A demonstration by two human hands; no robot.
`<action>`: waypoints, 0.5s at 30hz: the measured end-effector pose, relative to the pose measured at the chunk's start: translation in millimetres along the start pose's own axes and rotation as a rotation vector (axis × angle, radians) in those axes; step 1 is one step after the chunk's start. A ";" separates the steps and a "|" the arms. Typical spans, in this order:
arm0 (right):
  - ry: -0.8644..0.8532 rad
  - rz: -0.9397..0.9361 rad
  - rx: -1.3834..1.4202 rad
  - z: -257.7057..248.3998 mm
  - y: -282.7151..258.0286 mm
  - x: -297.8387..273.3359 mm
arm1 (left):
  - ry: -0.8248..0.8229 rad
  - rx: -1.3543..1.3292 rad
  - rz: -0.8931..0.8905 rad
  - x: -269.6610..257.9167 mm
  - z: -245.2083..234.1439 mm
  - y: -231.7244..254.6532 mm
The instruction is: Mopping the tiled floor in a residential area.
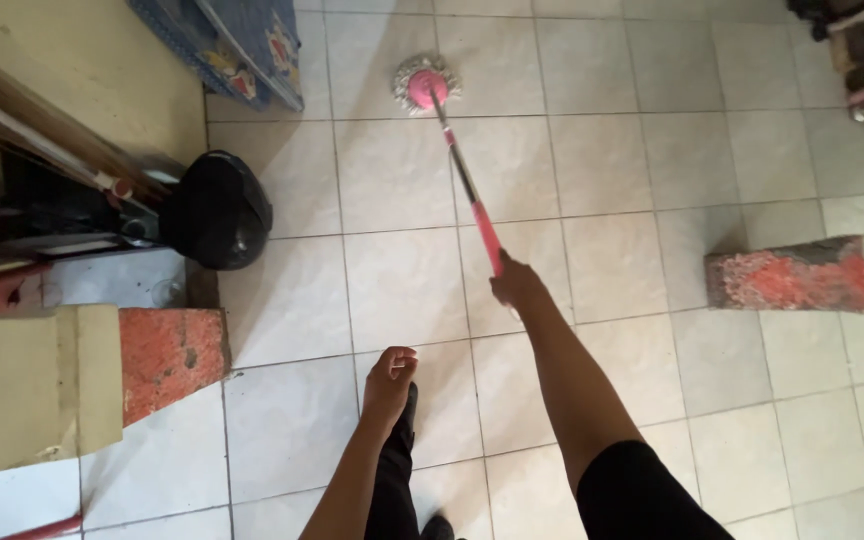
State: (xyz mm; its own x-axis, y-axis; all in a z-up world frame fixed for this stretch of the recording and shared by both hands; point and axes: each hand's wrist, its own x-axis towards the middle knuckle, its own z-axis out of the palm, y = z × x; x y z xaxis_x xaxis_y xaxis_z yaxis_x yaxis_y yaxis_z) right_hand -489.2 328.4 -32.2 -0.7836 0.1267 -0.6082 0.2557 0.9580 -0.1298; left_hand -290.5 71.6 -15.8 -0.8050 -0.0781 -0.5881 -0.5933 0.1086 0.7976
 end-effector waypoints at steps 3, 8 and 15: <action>-0.028 0.040 -0.025 18.3 34.4 -37.3 | -0.027 -0.005 0.028 -20.7 5.8 0.1; -0.031 0.006 -0.014 47.1 91.5 -143.4 | -0.037 -0.022 0.116 -74.5 25.0 -10.4; -0.032 0.004 0.015 144.5 218.6 -360.1 | -0.035 -0.052 0.285 -155.2 75.4 -90.2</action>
State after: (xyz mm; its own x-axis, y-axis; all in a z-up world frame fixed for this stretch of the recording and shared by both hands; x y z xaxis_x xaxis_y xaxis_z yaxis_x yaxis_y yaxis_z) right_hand -69.3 455.0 45.3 -0.7644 0.1219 -0.6332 0.2674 0.9535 -0.1392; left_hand -111.9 148.6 -6.6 -0.9391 -0.0178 -0.3431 -0.3435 0.0707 0.9365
